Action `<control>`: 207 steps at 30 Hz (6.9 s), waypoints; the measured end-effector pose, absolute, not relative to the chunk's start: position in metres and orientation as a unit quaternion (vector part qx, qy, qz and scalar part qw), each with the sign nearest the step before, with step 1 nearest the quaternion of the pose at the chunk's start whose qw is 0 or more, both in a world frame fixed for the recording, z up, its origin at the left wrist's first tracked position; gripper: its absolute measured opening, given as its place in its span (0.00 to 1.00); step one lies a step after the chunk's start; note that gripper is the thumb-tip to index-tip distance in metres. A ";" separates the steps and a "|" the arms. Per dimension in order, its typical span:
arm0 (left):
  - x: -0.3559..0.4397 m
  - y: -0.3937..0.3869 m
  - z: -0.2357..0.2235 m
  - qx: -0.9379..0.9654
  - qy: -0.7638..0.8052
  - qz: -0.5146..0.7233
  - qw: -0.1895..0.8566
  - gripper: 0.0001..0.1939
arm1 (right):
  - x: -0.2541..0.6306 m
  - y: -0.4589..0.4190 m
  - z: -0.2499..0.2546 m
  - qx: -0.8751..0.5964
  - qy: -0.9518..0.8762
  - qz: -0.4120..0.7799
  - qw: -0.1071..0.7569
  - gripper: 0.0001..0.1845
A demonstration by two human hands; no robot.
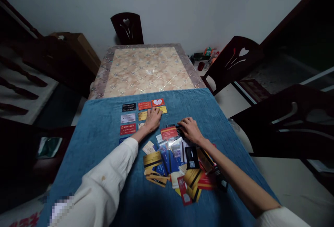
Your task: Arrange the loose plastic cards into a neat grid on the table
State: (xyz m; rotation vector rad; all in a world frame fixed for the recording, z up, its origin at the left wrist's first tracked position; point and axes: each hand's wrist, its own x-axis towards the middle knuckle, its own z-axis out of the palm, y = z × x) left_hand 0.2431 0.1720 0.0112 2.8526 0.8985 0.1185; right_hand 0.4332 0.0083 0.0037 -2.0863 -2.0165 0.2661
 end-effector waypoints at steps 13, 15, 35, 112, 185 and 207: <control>0.234 0.066 0.018 0.992 0.058 0.014 0.111 0.30 | 0.403 -0.109 0.014 -0.766 -0.636 -0.012 0.096 0.12; 0.233 0.052 0.017 0.994 0.007 -0.013 0.113 0.37 | 0.397 -0.121 0.014 -0.773 -0.628 -0.024 0.088 0.14; 0.231 0.031 0.015 0.994 -0.076 -0.001 0.075 0.26 | 0.358 -0.147 0.010 -0.778 -0.623 -0.004 0.084 0.25; 0.229 0.017 -0.001 0.890 0.201 0.119 0.392 0.14 | 0.385 -0.145 -0.013 -0.782 -0.560 0.082 0.261 0.16; 0.219 0.019 0.003 0.811 0.312 0.199 0.453 0.09 | 0.381 -0.120 0.013 -0.711 -0.681 -0.060 0.168 0.24; 0.202 0.031 0.018 0.895 0.222 0.194 0.335 0.27 | 0.388 -0.093 0.012 -0.711 -0.681 -0.018 0.174 0.28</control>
